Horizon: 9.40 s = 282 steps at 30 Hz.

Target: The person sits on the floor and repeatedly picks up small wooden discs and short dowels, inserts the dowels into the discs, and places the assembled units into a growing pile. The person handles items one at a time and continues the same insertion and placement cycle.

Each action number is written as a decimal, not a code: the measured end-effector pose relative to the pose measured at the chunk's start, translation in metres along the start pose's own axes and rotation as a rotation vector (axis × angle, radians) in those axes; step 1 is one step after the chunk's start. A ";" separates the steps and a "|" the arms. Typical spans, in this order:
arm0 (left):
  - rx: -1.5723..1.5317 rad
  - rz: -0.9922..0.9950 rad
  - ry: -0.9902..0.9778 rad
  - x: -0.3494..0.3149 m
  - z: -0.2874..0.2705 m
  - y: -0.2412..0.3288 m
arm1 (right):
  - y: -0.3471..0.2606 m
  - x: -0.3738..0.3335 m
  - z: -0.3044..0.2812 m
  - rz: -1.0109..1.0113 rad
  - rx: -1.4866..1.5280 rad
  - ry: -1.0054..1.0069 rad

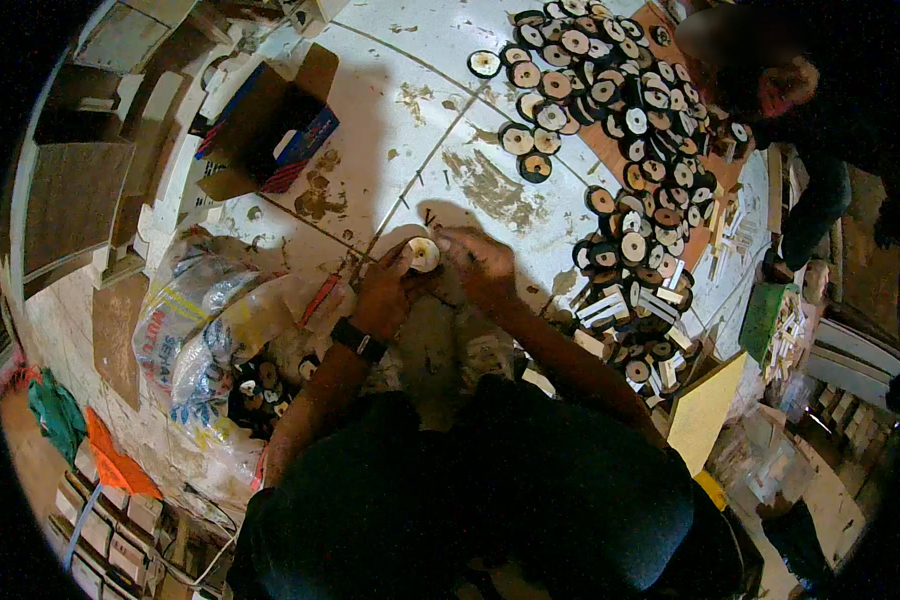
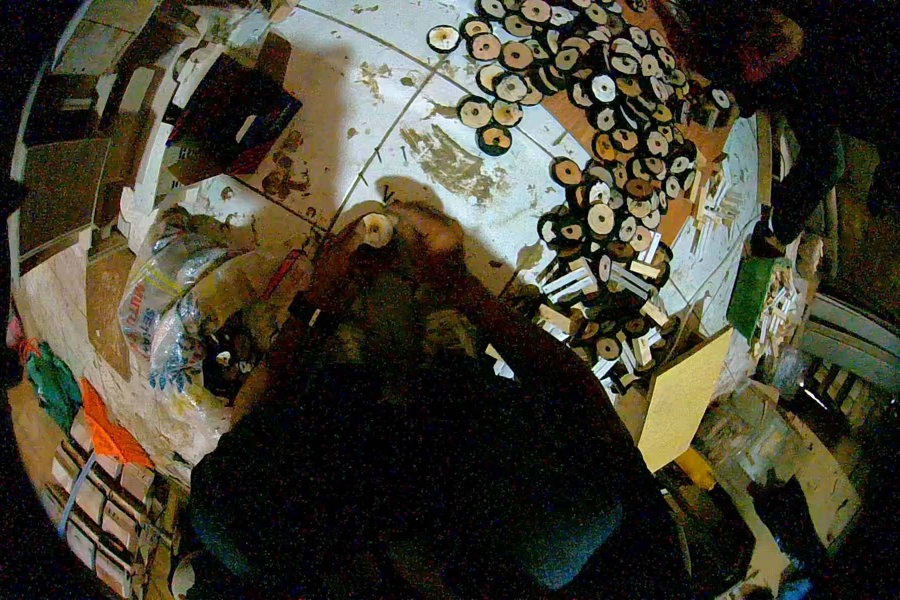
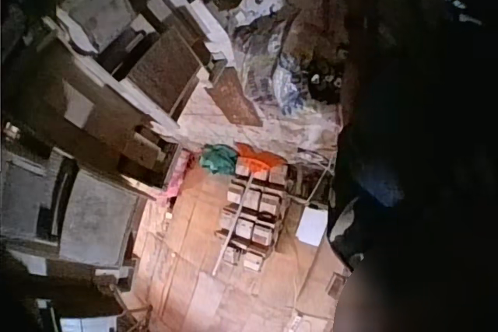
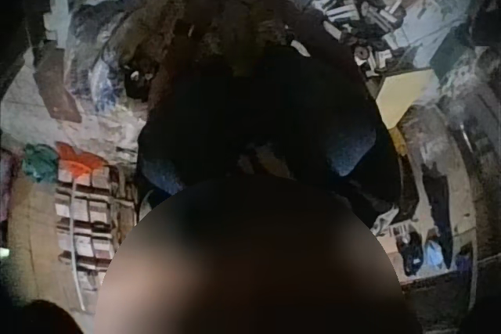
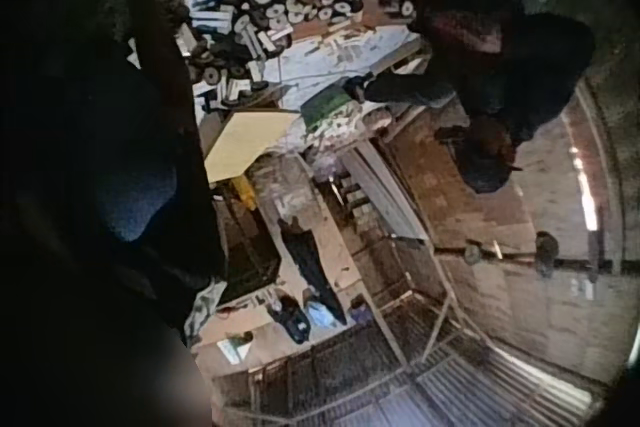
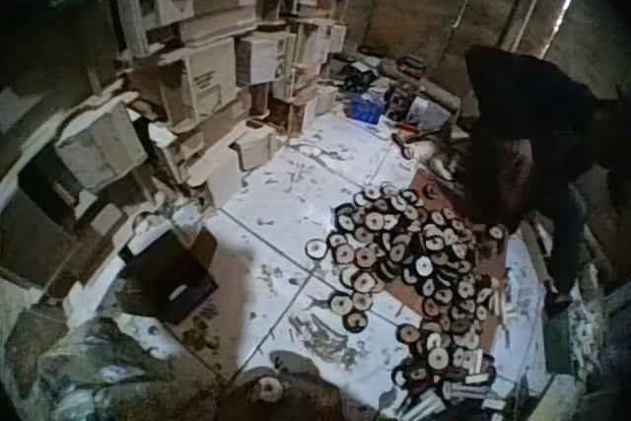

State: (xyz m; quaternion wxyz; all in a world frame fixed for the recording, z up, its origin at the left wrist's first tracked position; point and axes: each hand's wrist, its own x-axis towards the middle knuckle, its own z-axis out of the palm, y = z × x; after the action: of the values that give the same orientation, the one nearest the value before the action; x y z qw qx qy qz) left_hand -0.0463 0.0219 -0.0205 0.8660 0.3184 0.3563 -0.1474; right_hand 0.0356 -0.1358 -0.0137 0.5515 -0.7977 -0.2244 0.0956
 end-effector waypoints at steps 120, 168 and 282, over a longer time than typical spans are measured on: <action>0.742 0.376 0.042 -0.017 -0.001 0.014 | 0.050 0.018 -0.047 -0.043 -0.511 -0.077; -0.350 -0.043 -0.202 -0.044 -0.020 0.010 | -0.077 0.006 -0.042 0.544 0.628 -0.294; 0.343 -0.166 -0.036 -0.007 -0.010 -0.015 | 0.081 0.028 -0.266 0.493 -1.126 -0.029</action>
State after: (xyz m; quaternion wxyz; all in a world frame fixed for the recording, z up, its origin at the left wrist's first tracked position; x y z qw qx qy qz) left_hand -0.0642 0.0174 -0.0278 0.7901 0.4283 0.3355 -0.2824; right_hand 0.1873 -0.3685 0.0137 0.0039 -0.9936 -0.0569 0.0979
